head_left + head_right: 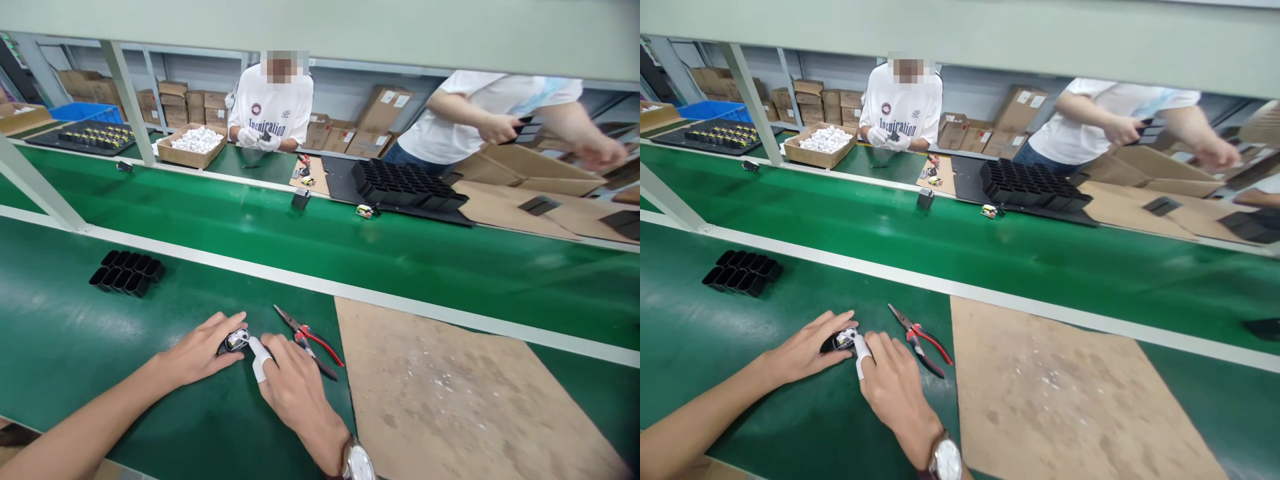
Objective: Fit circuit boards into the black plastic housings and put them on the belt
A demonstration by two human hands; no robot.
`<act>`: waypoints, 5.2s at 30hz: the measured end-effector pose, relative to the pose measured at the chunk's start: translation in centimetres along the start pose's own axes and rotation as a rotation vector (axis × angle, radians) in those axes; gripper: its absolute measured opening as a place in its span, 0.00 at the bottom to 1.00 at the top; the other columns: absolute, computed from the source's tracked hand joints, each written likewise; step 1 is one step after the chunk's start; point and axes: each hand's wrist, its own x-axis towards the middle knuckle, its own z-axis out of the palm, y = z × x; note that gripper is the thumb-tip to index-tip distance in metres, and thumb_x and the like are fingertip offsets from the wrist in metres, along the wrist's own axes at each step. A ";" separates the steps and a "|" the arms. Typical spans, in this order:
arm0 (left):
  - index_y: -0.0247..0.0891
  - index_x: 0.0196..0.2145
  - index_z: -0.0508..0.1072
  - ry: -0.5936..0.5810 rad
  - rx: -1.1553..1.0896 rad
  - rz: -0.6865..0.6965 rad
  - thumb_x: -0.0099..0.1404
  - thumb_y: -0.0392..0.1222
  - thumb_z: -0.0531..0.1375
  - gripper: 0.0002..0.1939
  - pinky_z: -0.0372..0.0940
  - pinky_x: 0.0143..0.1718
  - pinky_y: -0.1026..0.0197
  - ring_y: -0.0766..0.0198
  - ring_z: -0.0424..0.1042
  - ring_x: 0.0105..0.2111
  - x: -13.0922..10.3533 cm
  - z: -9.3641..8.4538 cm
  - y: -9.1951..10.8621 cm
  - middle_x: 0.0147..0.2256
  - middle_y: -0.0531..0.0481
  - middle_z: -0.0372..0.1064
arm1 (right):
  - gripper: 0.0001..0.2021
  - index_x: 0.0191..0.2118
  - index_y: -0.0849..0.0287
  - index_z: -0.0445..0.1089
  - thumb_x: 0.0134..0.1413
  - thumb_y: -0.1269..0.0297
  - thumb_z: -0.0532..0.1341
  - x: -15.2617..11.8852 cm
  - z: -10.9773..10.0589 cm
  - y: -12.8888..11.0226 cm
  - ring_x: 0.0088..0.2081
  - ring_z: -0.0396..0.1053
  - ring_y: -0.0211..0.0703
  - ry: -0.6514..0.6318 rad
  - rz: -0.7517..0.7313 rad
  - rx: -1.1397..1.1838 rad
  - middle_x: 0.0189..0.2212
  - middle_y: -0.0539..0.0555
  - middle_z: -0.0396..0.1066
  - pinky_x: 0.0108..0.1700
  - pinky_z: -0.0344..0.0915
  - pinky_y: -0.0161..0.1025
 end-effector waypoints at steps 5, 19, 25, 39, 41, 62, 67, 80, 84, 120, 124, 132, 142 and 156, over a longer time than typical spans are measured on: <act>0.53 0.75 0.47 0.036 -0.018 -0.003 0.78 0.44 0.58 0.35 0.70 0.61 0.48 0.53 0.69 0.59 0.0 -0.3 0.3 0.60 0.46 0.71 | 0.10 0.36 0.60 0.70 0.63 0.79 0.54 -0.1 0.1 0.5 0.35 0.65 0.47 0.011 0.024 0.029 0.39 0.59 0.71 0.34 0.59 0.43; 0.56 0.73 0.50 -0.005 -0.095 -0.067 0.78 0.43 0.58 0.32 0.69 0.61 0.47 0.54 0.72 0.57 0.2 -0.7 0.5 0.59 0.46 0.67 | 0.11 0.38 0.60 0.70 0.61 0.80 0.54 -0.4 0.2 1.1 0.35 0.66 0.46 -0.023 0.053 0.024 0.38 0.58 0.71 0.35 0.60 0.43; 0.55 0.73 0.51 -0.003 -0.114 -0.053 0.78 0.43 0.58 0.32 0.69 0.61 0.45 0.53 0.73 0.56 0.1 -0.8 0.7 0.59 0.45 0.68 | 0.11 0.39 0.59 0.70 0.62 0.79 0.54 -0.4 0.4 1.0 0.35 0.67 0.46 -0.007 0.061 0.017 0.39 0.57 0.72 0.36 0.62 0.43; 0.54 0.73 0.50 0.008 -0.114 -0.038 0.78 0.44 0.59 0.33 0.70 0.60 0.47 0.53 0.72 0.58 0.1 -0.7 0.6 0.59 0.45 0.70 | 0.10 0.38 0.59 0.69 0.63 0.79 0.54 -0.1 0.0 1.1 0.34 0.66 0.44 0.001 0.066 0.043 0.38 0.57 0.72 0.35 0.61 0.41; 0.54 0.73 0.50 0.004 -0.116 -0.034 0.78 0.43 0.58 0.33 0.70 0.60 0.47 0.53 0.71 0.58 0.1 -0.7 0.6 0.59 0.45 0.70 | 0.10 0.35 0.58 0.68 0.62 0.79 0.54 -0.2 0.2 1.2 0.33 0.65 0.44 0.000 0.075 0.044 0.37 0.57 0.71 0.35 0.61 0.41; 0.54 0.74 0.48 -0.007 -0.103 -0.038 0.78 0.44 0.58 0.33 0.71 0.58 0.47 0.53 0.73 0.57 0.2 -0.8 0.7 0.59 0.46 0.71 | 0.12 0.30 0.58 0.68 0.61 0.79 0.54 0.2 -0.6 0.7 0.35 0.65 0.46 -0.065 0.012 -0.048 0.37 0.58 0.72 0.33 0.61 0.44; 0.52 0.73 0.50 0.053 -0.038 -0.054 0.76 0.44 0.59 0.33 0.72 0.55 0.49 0.52 0.74 0.55 0.0 -0.5 0.2 0.57 0.46 0.73 | 0.11 0.37 0.60 0.71 0.61 0.80 0.54 -0.2 -0.6 1.2 0.35 0.66 0.45 -0.070 0.058 -0.026 0.39 0.58 0.72 0.36 0.64 0.43; 0.52 0.73 0.51 0.054 -0.036 -0.035 0.76 0.44 0.60 0.33 0.73 0.56 0.49 0.52 0.73 0.56 -0.1 -0.3 0.3 0.57 0.45 0.71 | 0.12 0.32 0.57 0.68 0.61 0.80 0.55 -0.2 0.1 1.2 0.35 0.66 0.46 -0.040 0.062 -0.037 0.38 0.57 0.71 0.35 0.62 0.42; 0.53 0.72 0.51 0.044 -0.041 -0.042 0.76 0.43 0.59 0.33 0.72 0.56 0.49 0.52 0.72 0.56 -0.1 -0.3 0.4 0.56 0.46 0.71 | 0.11 0.33 0.58 0.68 0.62 0.80 0.54 0.0 0.1 1.0 0.34 0.65 0.46 -0.023 0.051 -0.038 0.37 0.58 0.71 0.34 0.61 0.42; 0.43 0.56 0.72 0.247 0.101 0.324 0.76 0.39 0.62 0.13 0.74 0.54 0.54 0.56 0.77 0.51 0.8 -0.2 -0.5 0.50 0.45 0.78 | 0.10 0.40 0.62 0.71 0.61 0.79 0.55 -0.1 -0.2 1.9 0.36 0.67 0.47 0.036 0.060 0.004 0.39 0.59 0.71 0.36 0.65 0.43; 0.42 0.57 0.71 0.244 0.096 0.265 0.75 0.40 0.63 0.14 0.74 0.52 0.55 0.57 0.78 0.50 0.7 -0.1 -0.5 0.50 0.45 0.78 | 0.10 0.42 0.62 0.71 0.62 0.79 0.55 0.1 -0.3 1.9 0.35 0.67 0.46 0.054 0.070 0.008 0.40 0.59 0.71 0.35 0.64 0.42; 0.44 0.61 0.70 0.203 0.114 0.302 0.77 0.40 0.60 0.16 0.74 0.52 0.55 0.57 0.77 0.49 0.7 -0.2 -0.3 0.50 0.45 0.76 | 0.11 0.42 0.62 0.72 0.62 0.80 0.55 0.1 -0.5 1.8 0.35 0.66 0.46 0.063 0.069 0.020 0.39 0.58 0.71 0.35 0.64 0.42; 0.49 0.69 0.57 0.267 0.090 0.116 0.75 0.43 0.62 0.29 0.75 0.51 0.52 0.56 0.77 0.48 -0.1 0.4 -0.9 0.50 0.46 0.73 | 0.11 0.42 0.61 0.71 0.62 0.79 0.55 0.0 -0.4 1.6 0.35 0.67 0.47 0.027 0.064 -0.005 0.39 0.58 0.71 0.35 0.64 0.42; 0.44 0.59 0.67 0.253 0.071 0.142 0.75 0.42 0.62 0.18 0.74 0.50 0.55 0.57 0.77 0.48 0.3 -0.1 -0.4 0.50 0.46 0.75 | 0.11 0.41 0.59 0.70 0.61 0.80 0.54 -0.7 0.6 1.6 0.37 0.69 0.47 -0.039 0.150 -0.072 0.42 0.60 0.71 0.35 0.66 0.42</act>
